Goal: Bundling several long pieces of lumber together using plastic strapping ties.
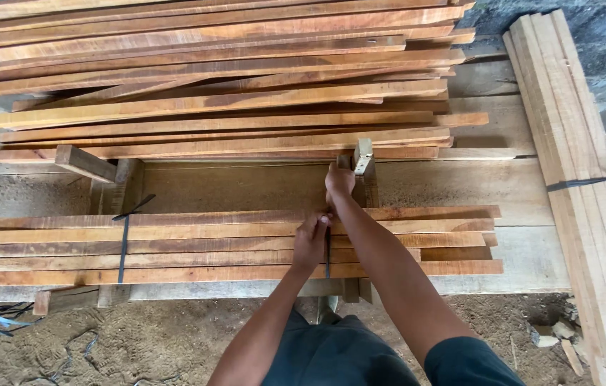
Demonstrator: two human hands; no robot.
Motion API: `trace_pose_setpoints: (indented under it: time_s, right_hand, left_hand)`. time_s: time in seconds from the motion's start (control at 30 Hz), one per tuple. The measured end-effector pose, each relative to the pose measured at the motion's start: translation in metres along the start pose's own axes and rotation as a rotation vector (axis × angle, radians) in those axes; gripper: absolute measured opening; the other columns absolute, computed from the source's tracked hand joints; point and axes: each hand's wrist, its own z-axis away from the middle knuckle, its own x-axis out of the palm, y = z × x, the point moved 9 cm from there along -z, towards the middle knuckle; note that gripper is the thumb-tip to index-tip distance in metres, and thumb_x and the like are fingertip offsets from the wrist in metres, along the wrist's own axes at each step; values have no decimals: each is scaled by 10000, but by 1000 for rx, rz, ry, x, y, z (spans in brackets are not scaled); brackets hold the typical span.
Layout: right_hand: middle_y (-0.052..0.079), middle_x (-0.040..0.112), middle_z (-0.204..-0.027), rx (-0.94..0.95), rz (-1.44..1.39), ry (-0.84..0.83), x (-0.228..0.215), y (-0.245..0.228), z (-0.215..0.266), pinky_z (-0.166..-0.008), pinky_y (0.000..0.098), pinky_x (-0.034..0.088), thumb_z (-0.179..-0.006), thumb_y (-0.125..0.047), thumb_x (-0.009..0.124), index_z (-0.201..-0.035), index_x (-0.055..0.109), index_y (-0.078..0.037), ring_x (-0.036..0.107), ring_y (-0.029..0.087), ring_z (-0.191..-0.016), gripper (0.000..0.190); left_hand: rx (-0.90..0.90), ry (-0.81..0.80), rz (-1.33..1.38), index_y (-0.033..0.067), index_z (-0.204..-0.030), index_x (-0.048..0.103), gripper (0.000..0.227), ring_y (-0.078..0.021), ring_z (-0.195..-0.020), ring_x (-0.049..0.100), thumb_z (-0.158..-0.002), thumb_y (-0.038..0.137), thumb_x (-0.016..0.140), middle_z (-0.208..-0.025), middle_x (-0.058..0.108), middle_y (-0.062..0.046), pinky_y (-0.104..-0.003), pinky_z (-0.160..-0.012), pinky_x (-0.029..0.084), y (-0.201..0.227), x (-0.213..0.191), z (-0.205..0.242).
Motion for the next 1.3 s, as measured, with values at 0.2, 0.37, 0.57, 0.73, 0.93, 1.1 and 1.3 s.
trace_pose_setpoints:
  time_s: [0.2, 0.37, 0.57, 0.73, 0.93, 1.1, 1.3]
  right_hand:
    - [-88, 321, -451, -95, -158, -50, -41, -55, 93, -477, 429, 299, -984, -315, 549, -517, 391, -258, 300, 93, -380, 496]
    - [-61, 294, -455, -454, 30, -241, -16, -88, 110, -444, 316, 274, -959, -276, 523, -540, 367, -240, 230, 45, -424, 449]
    - [-84, 266, -441, -471, 314, -438, 20, -72, 99, -359, 277, 249, -851, -228, 612, -507, 323, -214, 202, 62, -384, 449]
    - [96, 505, -549, -1492, 1058, -286, 88, -29, 77, -453, 473, 387, -759, -79, 652, -624, 467, -69, 432, 261, -448, 230]
    - [230, 688, -835, -361, 577, -312, 55, -13, 32, -559, 467, 562, -872, -420, 615, -940, 665, 4, 739, 361, -804, 432]
    - [183, 532, -543, -554, 427, -201, 32, -56, 61, -422, 442, 445, -864, -312, 596, -628, 573, 7, 638, 338, -526, 397]
    - [18, 377, -390, -616, 106, -124, -6, -86, 82, -370, 343, 311, -891, -236, 614, -476, 417, -142, 358, 80, -387, 469]
  left_hand:
    - [302, -15, -83, 110, -938, 646, 206, -361, -910, 728, -1089, 180, 524, -828, 701, -118, -469, -835, 576, 25, -6, 15]
    - [432, -51, -157, 76, -908, 622, 212, -371, -866, 729, -1084, 130, 517, -775, 660, -112, -471, -860, 591, 57, -10, 12]
    - [402, -136, -208, 69, -918, 598, 227, -380, -806, 708, -1097, 165, 496, -756, 601, -115, -485, -785, 596, 65, -7, 4]
    - [363, -164, -190, 68, -953, 619, 215, -374, -818, 717, -1096, 178, 503, -775, 611, -103, -463, -786, 606, 72, -8, -8]
    - [276, -197, -157, 95, -898, 595, 242, -293, -714, 660, -1102, 182, 500, -732, 545, -50, -416, -804, 578, 57, -5, -20]
    - [-60, -44, 189, 106, -919, 611, 315, -165, -736, 593, -1121, 290, 454, -717, 628, -62, -425, -803, 510, 30, -6, -24]
    - [14, 92, 471, 108, -810, 449, 368, -152, -853, 520, -1161, 193, 377, -752, 412, -1, -515, -1167, 356, 0, 0, -4]
